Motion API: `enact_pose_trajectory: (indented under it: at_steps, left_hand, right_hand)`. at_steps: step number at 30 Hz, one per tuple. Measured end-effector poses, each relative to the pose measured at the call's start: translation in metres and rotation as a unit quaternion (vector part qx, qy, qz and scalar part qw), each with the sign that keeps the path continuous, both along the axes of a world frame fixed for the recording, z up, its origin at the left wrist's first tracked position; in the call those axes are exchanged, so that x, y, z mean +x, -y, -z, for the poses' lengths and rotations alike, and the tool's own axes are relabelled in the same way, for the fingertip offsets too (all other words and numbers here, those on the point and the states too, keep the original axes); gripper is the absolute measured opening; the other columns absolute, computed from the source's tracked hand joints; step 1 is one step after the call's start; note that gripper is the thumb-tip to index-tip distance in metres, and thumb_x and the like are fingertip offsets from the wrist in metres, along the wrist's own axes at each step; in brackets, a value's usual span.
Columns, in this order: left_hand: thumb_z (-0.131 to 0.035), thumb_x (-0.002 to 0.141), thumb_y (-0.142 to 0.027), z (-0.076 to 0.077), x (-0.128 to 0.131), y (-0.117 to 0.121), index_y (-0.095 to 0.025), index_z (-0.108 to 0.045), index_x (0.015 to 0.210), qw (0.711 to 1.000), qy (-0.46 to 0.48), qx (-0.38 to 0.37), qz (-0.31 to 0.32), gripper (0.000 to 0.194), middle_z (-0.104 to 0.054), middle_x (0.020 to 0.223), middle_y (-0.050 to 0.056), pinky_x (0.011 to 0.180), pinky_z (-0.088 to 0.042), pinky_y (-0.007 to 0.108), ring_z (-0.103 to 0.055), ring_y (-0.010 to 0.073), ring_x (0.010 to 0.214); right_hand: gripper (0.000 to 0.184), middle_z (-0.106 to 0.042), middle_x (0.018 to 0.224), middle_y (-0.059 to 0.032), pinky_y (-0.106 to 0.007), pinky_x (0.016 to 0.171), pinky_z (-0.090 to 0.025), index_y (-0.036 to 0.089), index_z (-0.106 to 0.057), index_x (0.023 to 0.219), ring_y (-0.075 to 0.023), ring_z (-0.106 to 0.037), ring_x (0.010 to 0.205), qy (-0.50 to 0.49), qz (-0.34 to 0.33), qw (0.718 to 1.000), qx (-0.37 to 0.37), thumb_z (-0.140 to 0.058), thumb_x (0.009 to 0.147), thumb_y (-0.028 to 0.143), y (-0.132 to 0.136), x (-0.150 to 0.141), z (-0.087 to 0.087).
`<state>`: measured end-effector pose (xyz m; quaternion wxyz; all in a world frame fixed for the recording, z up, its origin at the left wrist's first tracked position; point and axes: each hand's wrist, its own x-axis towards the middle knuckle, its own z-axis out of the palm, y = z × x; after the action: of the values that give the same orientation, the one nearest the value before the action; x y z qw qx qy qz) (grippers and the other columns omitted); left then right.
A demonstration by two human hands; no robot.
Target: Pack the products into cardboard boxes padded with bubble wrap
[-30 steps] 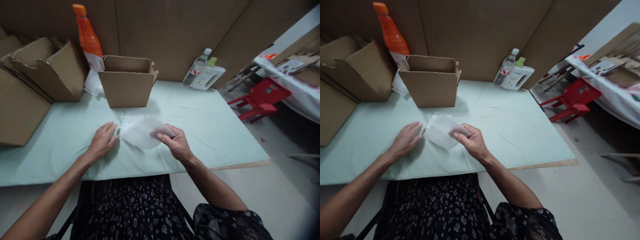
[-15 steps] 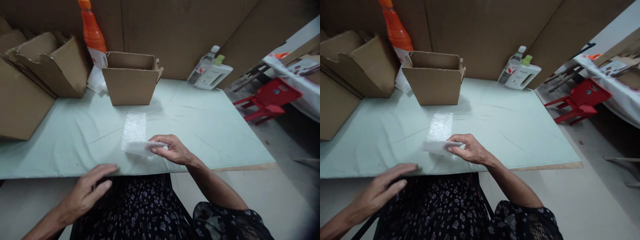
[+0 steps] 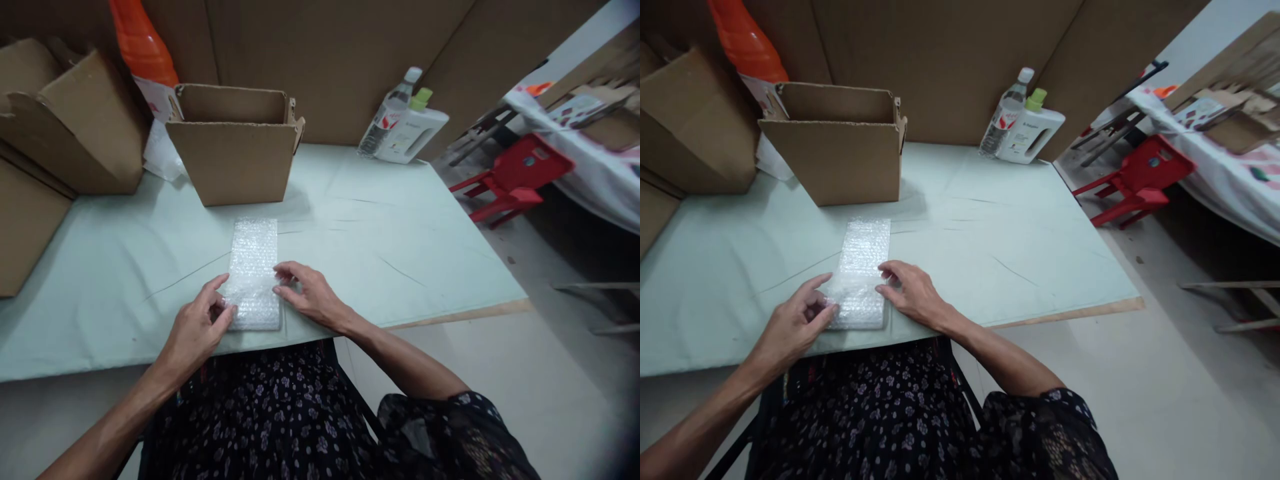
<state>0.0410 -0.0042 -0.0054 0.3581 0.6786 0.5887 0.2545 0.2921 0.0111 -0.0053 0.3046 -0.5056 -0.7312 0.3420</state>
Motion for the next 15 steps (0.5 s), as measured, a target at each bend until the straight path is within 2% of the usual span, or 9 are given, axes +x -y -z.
enact_pose_trajectory:
  at_steps: [2,4,8,10,12,15]
  left_hand:
    - [-0.056,0.085,-0.046,0.003,-0.001,-0.005,-0.014,-0.054,0.14,0.999,-0.032,-0.007,0.006,0.063,-0.066,0.075,-0.002,0.063,-0.048,0.03,-0.057,0.0152,0.06]
    - [-0.056,0.085,-0.045,0.007,-0.001,-0.007,-0.016,-0.052,0.142,0.998,-0.054,-0.004,0.014,0.064,-0.067,0.076,-0.002,0.063,-0.047,0.03,-0.057,0.0154,0.06]
    - [-0.057,0.088,-0.041,0.014,-0.002,-0.007,-0.019,-0.05,0.144,0.995,-0.091,0.026,0.028,0.06,-0.068,0.076,-0.003,0.063,-0.046,0.029,-0.059,0.0158,0.061]
    - [-0.058,0.09,-0.04,0.016,-0.005,-0.005,-0.02,-0.051,0.143,0.991,-0.102,0.077,0.028,0.058,-0.069,0.083,0.0,0.068,-0.049,0.03,-0.062,0.0175,0.068]
    - [-0.06,0.092,-0.041,0.016,-0.01,-0.001,-0.019,-0.052,0.142,0.981,-0.102,0.162,0.032,0.055,-0.071,0.101,0.007,0.08,-0.053,0.035,-0.066,0.0221,0.087]
    - [-0.065,0.092,-0.038,0.014,-0.018,0.008,-0.02,-0.052,0.142,0.953,-0.095,0.269,0.104,0.055,-0.066,0.127,0.014,0.102,-0.048,0.043,-0.06,0.0298,0.118]
  right_hand:
    - [0.03,-0.073,0.112,-0.0096,-0.04,0.09,-0.048,0.019,-0.063,0.122,-0.0221,-0.066,0.099,0.033,0.02,0.994,0.102,-0.064,0.094,0.027,0.003,0.002,-0.002]
    - [0.028,-0.072,0.115,-0.0102,-0.043,0.094,-0.046,0.02,-0.064,0.121,-0.0242,-0.064,0.105,0.06,-0.017,0.985,0.159,-0.062,0.096,0.032,0.011,0.002,-0.005]
    - [0.044,-0.069,0.124,-0.0126,-0.045,0.097,-0.042,0.018,-0.062,0.125,-0.0275,-0.059,0.113,0.149,-0.158,0.962,0.164,-0.066,0.093,0.048,0.031,-0.006,-0.003]
    - [0.045,-0.066,0.129,-0.0142,-0.046,0.096,-0.042,0.017,-0.062,0.127,-0.0287,-0.056,0.114,0.2,-0.189,0.948,0.159,-0.067,0.093,0.047,0.035,-0.014,0.003]
    - [0.031,-0.068,0.126,-0.0129,-0.044,0.093,-0.042,0.018,-0.064,0.122,-0.027,-0.057,0.11,0.226,-0.183,0.943,0.163,-0.061,0.098,0.037,0.034,-0.019,0.011]
    - [0.019,-0.074,0.115,-0.0089,-0.04,0.092,-0.042,0.02,-0.069,0.114,-0.0223,-0.062,0.104,0.187,-0.148,0.956,0.169,-0.054,0.103,0.025,0.028,-0.023,0.018]
